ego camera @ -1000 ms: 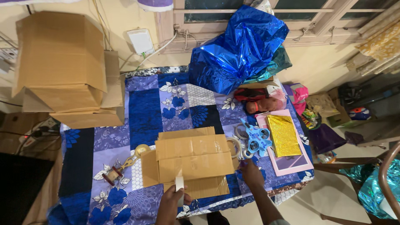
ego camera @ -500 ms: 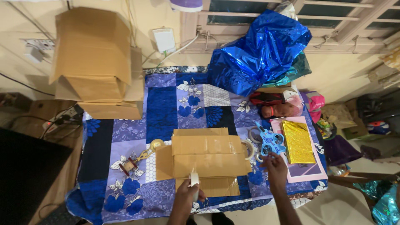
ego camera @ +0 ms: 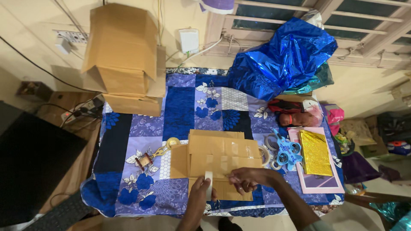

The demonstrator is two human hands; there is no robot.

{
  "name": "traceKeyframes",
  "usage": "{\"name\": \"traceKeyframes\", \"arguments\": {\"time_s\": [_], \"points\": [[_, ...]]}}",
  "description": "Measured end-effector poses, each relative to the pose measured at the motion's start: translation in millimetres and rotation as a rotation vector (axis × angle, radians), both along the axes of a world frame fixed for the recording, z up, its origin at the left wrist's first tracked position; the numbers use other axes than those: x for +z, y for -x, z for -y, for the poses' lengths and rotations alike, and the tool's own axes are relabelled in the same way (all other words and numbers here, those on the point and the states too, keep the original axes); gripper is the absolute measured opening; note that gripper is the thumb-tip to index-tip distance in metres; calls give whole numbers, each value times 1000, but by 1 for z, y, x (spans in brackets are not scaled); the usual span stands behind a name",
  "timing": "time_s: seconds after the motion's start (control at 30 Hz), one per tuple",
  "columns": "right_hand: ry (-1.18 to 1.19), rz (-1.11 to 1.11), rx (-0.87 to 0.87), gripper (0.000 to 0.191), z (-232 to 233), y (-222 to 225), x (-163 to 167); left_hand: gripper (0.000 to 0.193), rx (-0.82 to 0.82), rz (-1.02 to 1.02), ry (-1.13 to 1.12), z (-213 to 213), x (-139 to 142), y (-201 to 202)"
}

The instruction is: The person assembles a flat cardboard box by folding its flaps and securing them with clear packing tape. They then place a small wrapped item inside the box and tape the top flaps shut.

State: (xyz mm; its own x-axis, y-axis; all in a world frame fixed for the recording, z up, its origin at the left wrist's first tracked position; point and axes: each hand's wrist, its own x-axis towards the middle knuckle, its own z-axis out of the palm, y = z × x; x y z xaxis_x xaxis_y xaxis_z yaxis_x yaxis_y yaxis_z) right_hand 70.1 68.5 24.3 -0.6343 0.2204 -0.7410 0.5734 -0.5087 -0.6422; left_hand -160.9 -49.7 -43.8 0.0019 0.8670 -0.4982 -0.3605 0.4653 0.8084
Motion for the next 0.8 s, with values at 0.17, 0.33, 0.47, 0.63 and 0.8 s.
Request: {"name": "traceKeyframes", "arguments": {"time_s": [0.17, 0.33, 0.47, 0.63, 0.8], "points": [[-7, -45, 53, 34, -13, 18, -11, 26, 29, 57, -10, -2, -13, -3], [-144, 8, 171, 28, -27, 33, -19, 26, 25, 73, -8, -1, -11, -4], [-104, 31, 158, 27, -35, 45, -19, 26, 24, 45, -14, 1, -1, -1], [-68, 30, 125, 28, -37, 48, -14, 26, 26, 48, -2, 1, 7, 1], [-101, 35, 122, 33, -31, 42, -10, 27, 10, 26, 10, 6, 11, 1]]}}
